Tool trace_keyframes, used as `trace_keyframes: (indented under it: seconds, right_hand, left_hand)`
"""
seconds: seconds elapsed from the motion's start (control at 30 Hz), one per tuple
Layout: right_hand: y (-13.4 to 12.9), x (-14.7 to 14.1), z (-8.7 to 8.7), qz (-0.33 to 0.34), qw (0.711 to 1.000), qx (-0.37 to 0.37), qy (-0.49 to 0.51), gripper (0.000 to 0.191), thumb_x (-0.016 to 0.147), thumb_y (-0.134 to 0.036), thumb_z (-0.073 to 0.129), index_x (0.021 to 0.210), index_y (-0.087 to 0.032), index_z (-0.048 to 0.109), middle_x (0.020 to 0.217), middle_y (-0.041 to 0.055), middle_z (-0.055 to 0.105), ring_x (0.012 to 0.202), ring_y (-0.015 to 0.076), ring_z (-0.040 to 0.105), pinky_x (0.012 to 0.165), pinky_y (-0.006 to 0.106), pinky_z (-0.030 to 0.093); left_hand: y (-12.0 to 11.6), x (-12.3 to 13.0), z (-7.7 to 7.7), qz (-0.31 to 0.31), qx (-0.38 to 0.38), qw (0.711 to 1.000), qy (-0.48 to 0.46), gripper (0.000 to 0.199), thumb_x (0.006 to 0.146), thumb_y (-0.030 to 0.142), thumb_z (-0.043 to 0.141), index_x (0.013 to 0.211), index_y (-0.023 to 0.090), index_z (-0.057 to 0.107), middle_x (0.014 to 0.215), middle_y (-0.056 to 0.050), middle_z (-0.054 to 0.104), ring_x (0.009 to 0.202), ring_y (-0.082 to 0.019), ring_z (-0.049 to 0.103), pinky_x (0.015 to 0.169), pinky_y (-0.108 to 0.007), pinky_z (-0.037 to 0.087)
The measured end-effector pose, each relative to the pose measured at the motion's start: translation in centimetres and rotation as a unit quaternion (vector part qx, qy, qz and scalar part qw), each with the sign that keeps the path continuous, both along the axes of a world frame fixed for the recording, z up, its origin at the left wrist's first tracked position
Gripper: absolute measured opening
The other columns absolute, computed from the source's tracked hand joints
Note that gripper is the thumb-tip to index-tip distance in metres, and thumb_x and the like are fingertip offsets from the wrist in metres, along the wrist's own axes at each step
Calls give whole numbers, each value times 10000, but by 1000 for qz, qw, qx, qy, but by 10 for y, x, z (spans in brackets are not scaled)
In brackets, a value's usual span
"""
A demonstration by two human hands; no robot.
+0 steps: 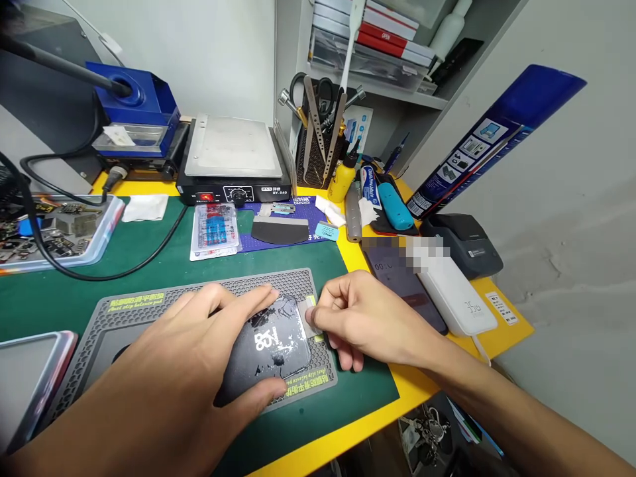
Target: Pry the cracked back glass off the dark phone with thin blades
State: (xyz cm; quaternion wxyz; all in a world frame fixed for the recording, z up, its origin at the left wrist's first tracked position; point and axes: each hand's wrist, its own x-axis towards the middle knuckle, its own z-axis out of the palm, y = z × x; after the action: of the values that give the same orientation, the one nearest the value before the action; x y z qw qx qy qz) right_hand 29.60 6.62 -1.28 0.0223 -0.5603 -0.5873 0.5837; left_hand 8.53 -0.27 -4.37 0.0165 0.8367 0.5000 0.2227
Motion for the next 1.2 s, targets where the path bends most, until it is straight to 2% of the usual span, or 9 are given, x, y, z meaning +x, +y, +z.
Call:
trace_keyframes:
  seconds: [0.17,0.3,0.4,0.53,0.77,0.97,1.2]
  right_hand:
    - [3,2,0,7,1000,-9,10,284,857,-307,613,622,-186,509,466,-14,589,378,113,556,390,195,452]
    - [2,0,0,15,1000,5,13,291,854,-295,593,599,-189,498,466,-18,566,382,128,581,355,188,424]
    - [1,1,-3,23,999,33,28,299,837,-294,592,579,-195,480,459,-16,559,372,136,585,332,187,410]
    - [1,3,-8,30,997,54,45,272,778,-292,639,568,-199,492,462,2,579,385,169,614,326,208,440]
    - [6,6,-15,57,994,60,77,245,718,-289,651,543,-192,509,474,35,610,396,193,636,321,220,469]
    - [5,10,-24,56,989,90,104,204,746,-289,593,585,-200,505,490,23,620,411,207,654,316,231,479]
    - [3,15,-22,46,987,110,106,190,800,-279,555,635,-186,541,489,31,637,392,161,627,361,210,502]
  left_hand:
    - [0,-2,-4,1,-31,1000,2,651,783,452,693,1302,78,573,938,-130,643,850,-320,601,721,-502,548]
    - [0,-6,-4,16,-98,995,10,670,819,532,650,1362,160,524,1022,-121,620,935,-329,603,766,-503,547]
    - [-1,-10,2,5,-131,991,13,691,833,554,641,1405,211,461,1123,-110,602,1021,-306,592,835,-465,539]
    - [-5,-11,17,-13,-148,988,27,637,852,447,653,1406,238,417,1192,-84,582,1085,-251,568,905,-398,516]
    - [-6,-1,34,25,-212,975,58,650,835,423,656,1415,265,409,1226,-63,574,1129,-248,563,960,-405,497]
    - [-8,2,36,51,-235,970,45,652,823,439,670,1400,245,438,1253,-72,574,1149,-253,564,996,-421,482]
    - [-9,2,36,41,-224,973,42,649,845,441,668,1409,225,431,1256,-96,575,1162,-266,562,1007,-443,476]
